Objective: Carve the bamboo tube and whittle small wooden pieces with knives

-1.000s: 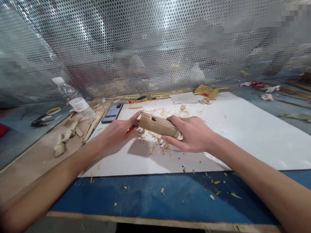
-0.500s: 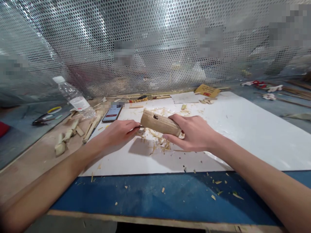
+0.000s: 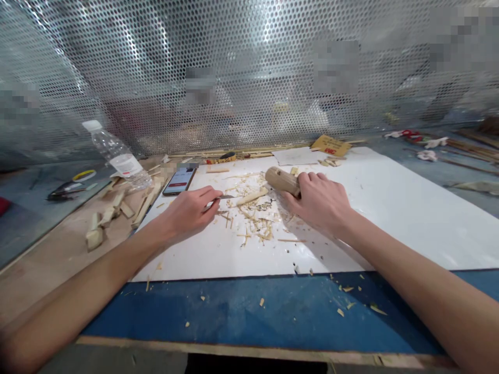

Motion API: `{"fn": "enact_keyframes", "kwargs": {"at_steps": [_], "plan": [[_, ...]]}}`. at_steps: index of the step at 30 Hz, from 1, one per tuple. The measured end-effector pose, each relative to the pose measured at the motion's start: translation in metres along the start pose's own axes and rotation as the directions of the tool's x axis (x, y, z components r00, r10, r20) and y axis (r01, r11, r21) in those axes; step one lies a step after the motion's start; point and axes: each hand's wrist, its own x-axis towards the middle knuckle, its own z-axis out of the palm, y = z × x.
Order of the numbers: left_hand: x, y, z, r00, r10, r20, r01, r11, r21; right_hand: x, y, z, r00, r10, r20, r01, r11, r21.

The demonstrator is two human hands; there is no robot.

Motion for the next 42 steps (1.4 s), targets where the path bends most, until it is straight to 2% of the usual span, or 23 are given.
{"fn": "enact_keyframes", "kwargs": {"at_steps": [2, 4, 7, 10, 12, 14, 17, 18, 20, 22, 24, 30, 42], "plan": [[-0.001, 0.000, 0.001, 1.000, 0.001, -0.013, -0.001, 1.000, 0.004, 0.001, -0.002, 0.001, 0.990, -0.078, -0.120, 0.075, 0.997, -0.027], [-0.001, 0.000, 0.001, 1.000, -0.007, -0.022, 0.007, 1.000, 0.006, 0.002, -0.013, -0.001, 0.957, -0.222, -0.188, 0.219, 0.975, -0.039], [-0.001, 0.002, 0.001, 0.996, -0.074, -0.049, 0.076, 0.997, 0.032, 0.009, -0.038, -0.003, 0.879, -0.457, -0.135, 0.457, 0.889, -0.036], [-0.002, 0.001, 0.001, 0.985, -0.160, -0.072, 0.165, 0.984, 0.067, 0.024, -0.057, 0.002, 0.814, -0.580, -0.029, 0.580, 0.814, -0.016], [-0.002, -0.001, 0.003, 0.977, -0.197, -0.078, 0.203, 0.976, 0.073, 0.035, -0.062, 0.008, 0.799, -0.600, 0.048, 0.600, 0.800, 0.011], [-0.003, -0.003, 0.004, 0.966, -0.237, -0.107, 0.244, 0.968, 0.055, 0.041, -0.065, 0.013, 0.818, -0.574, 0.048, 0.570, 0.818, 0.072], [-0.003, -0.004, 0.004, 0.935, -0.290, -0.205, 0.294, 0.956, -0.008, 0.041, -0.071, 0.016, 0.912, -0.403, -0.076, 0.401, 0.840, 0.366], [-0.002, -0.004, 0.004, 0.924, -0.298, -0.240, 0.298, 0.954, -0.035, 0.039, -0.074, 0.016, 0.942, -0.319, -0.103, 0.325, 0.798, 0.507], [-0.002, -0.002, 0.002, 0.910, -0.294, -0.292, 0.281, 0.956, -0.086, 0.033, -0.081, 0.017, 0.976, -0.208, -0.070, 0.187, 0.622, 0.761], [-0.002, 0.000, 0.000, 0.907, -0.270, -0.325, 0.240, 0.962, -0.129, 0.027, -0.087, 0.019, 0.989, -0.148, -0.027, 0.093, 0.467, 0.879], [-0.002, 0.002, -0.001, 0.908, -0.240, -0.343, 0.196, 0.968, -0.157, 0.024, -0.090, 0.023, 0.991, -0.133, 0.034, 0.026, 0.424, 0.905], [-0.003, 0.000, 0.004, 0.912, -0.185, -0.367, 0.135, 0.978, -0.157, 0.025, -0.089, 0.032, 0.996, -0.061, 0.068, -0.034, 0.446, 0.895], [-0.002, 0.004, 0.006, 0.933, -0.128, -0.337, 0.066, 0.980, -0.188, 0.026, -0.089, 0.037, 0.982, -0.114, 0.148, -0.086, 0.429, 0.899]]}}
